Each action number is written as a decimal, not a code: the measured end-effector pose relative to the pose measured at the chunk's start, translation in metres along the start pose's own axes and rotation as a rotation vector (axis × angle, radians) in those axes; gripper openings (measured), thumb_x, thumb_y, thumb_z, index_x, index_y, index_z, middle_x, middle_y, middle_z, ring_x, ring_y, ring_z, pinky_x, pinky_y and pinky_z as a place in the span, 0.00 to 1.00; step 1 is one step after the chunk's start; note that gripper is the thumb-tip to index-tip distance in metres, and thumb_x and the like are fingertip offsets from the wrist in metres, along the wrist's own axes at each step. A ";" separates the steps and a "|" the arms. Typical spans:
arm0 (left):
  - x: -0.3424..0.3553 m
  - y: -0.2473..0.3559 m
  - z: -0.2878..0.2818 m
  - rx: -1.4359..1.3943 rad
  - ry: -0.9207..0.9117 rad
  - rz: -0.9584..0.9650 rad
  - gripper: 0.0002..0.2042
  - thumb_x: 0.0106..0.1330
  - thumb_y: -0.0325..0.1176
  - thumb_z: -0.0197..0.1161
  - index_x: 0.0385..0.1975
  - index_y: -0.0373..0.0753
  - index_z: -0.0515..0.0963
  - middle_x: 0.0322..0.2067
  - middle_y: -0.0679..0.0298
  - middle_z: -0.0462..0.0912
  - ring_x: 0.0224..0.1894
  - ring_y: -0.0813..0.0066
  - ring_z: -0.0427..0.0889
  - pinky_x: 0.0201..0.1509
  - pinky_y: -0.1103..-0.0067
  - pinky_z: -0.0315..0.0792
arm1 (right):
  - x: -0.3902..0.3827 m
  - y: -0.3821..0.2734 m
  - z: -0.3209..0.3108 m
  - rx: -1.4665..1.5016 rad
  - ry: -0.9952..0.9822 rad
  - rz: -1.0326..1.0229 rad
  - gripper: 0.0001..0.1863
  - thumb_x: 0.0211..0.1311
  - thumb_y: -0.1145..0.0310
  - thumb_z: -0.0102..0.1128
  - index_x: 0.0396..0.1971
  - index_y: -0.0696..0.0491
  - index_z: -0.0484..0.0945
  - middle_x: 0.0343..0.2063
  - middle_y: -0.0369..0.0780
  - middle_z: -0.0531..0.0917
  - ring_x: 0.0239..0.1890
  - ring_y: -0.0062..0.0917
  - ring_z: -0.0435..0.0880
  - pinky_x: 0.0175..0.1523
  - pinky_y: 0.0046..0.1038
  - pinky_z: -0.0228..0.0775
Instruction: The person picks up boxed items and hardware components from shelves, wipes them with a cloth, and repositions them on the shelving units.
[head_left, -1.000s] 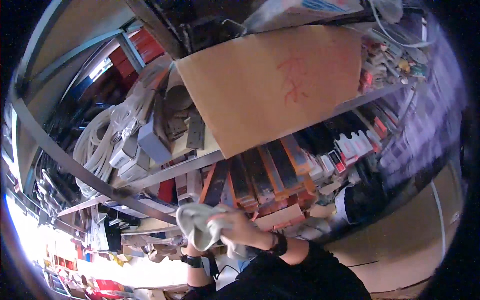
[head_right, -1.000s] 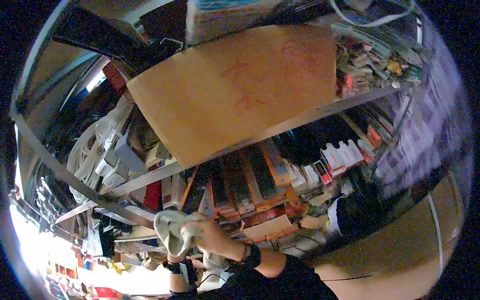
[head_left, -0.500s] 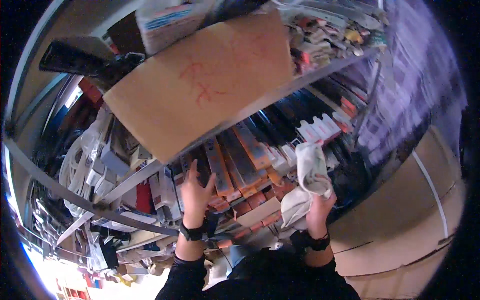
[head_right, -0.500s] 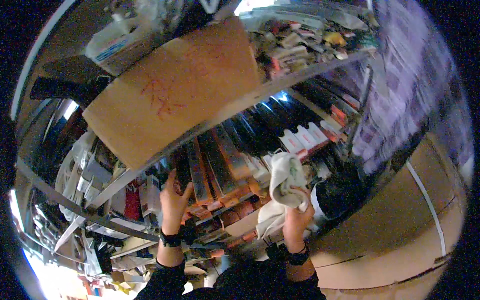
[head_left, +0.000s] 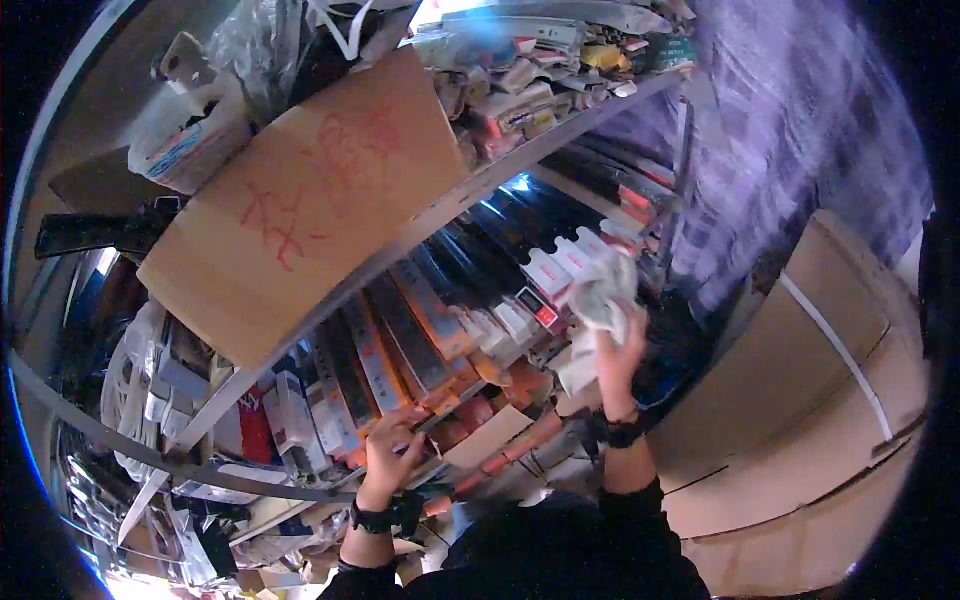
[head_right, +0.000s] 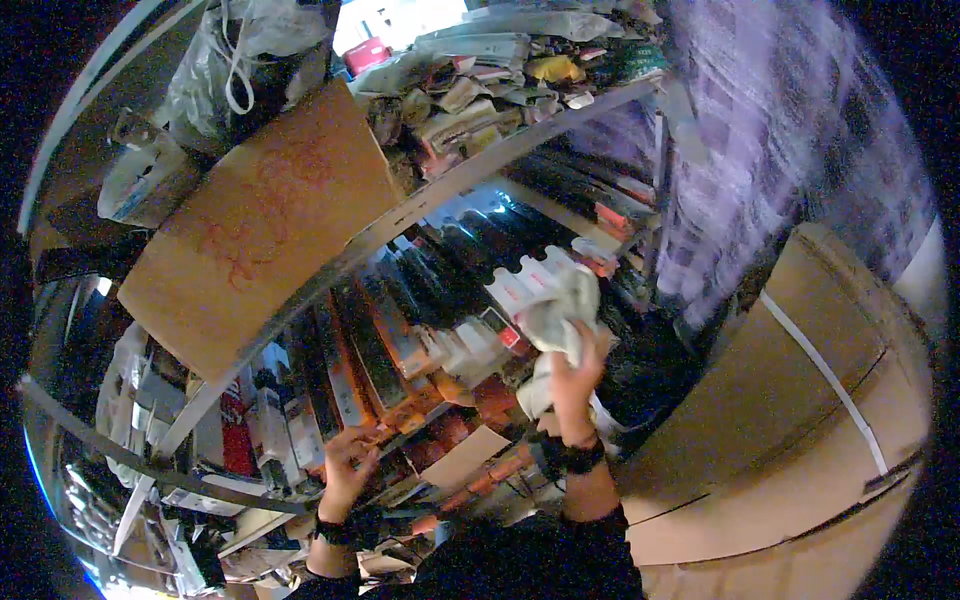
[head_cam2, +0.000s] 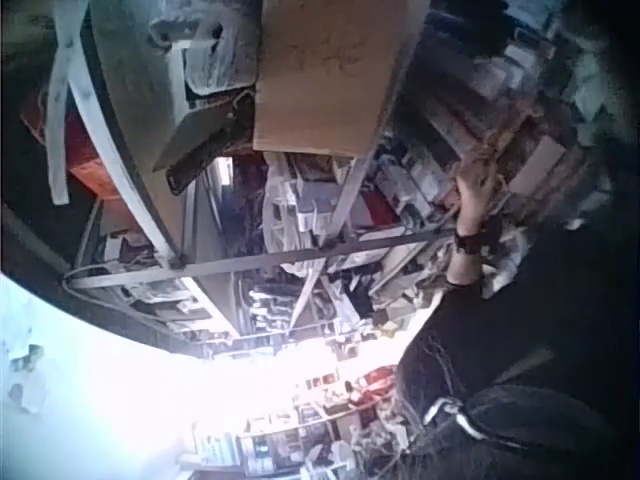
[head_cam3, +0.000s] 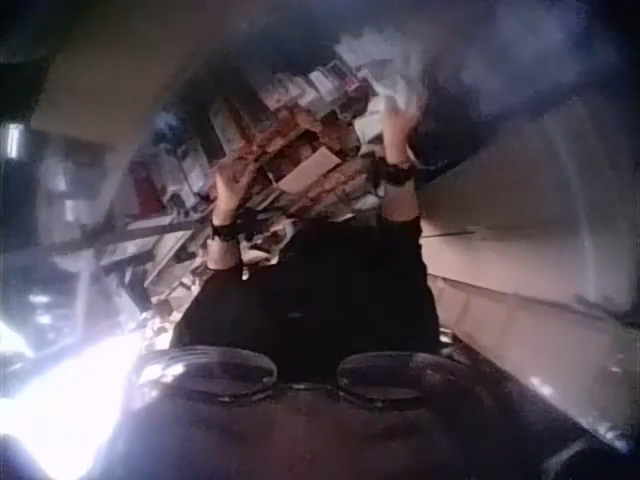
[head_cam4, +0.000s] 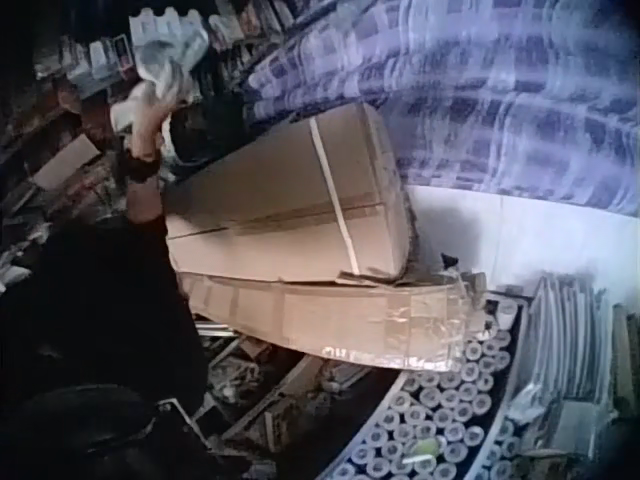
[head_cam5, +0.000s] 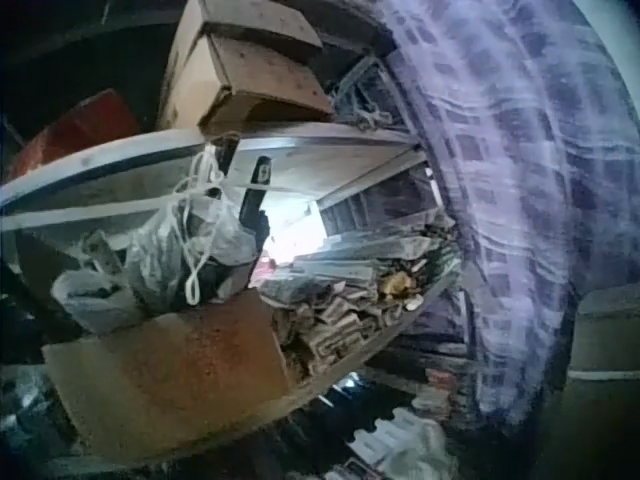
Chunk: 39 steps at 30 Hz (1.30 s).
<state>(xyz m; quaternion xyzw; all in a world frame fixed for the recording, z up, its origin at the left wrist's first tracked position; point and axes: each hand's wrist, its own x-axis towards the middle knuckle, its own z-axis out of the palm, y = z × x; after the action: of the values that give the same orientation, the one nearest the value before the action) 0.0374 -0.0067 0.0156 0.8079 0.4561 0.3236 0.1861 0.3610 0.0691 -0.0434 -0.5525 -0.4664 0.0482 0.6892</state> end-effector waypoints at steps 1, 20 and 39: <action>0.001 0.000 0.000 -0.012 0.062 0.044 0.21 0.42 0.19 0.59 0.40 0.36 0.67 0.39 0.58 0.71 0.43 0.66 0.72 0.47 0.75 0.65 | 0.010 -0.009 0.011 -0.065 -0.093 -0.081 0.22 0.37 0.77 0.55 0.40 0.56 0.69 0.37 0.45 0.70 0.43 0.36 0.68 0.50 0.30 0.57; 0.173 0.025 0.122 0.027 0.104 -0.078 0.18 0.50 0.29 0.58 0.41 0.32 0.65 0.35 0.50 0.72 0.39 0.56 0.73 0.39 0.70 0.69 | -0.002 -0.020 -0.009 0.805 0.155 0.707 0.15 0.53 0.67 0.54 0.40 0.55 0.70 0.40 0.36 0.73 0.41 0.21 0.71 0.43 0.23 0.65; 0.228 -0.083 0.057 -0.232 0.344 -0.307 0.32 0.50 0.36 0.59 0.52 0.27 0.52 0.27 0.56 0.77 0.23 0.72 0.78 0.23 0.79 0.73 | -0.057 -0.002 -0.051 0.713 0.243 0.854 0.18 0.50 0.70 0.57 0.42 0.58 0.68 0.39 0.38 0.74 0.39 0.22 0.72 0.43 0.22 0.64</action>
<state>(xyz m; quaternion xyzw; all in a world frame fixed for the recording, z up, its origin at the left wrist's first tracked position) 0.1113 0.2308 0.0056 0.6354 0.5581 0.4744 0.2443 0.3636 -0.0015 -0.0730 -0.4268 -0.0739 0.4129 0.8011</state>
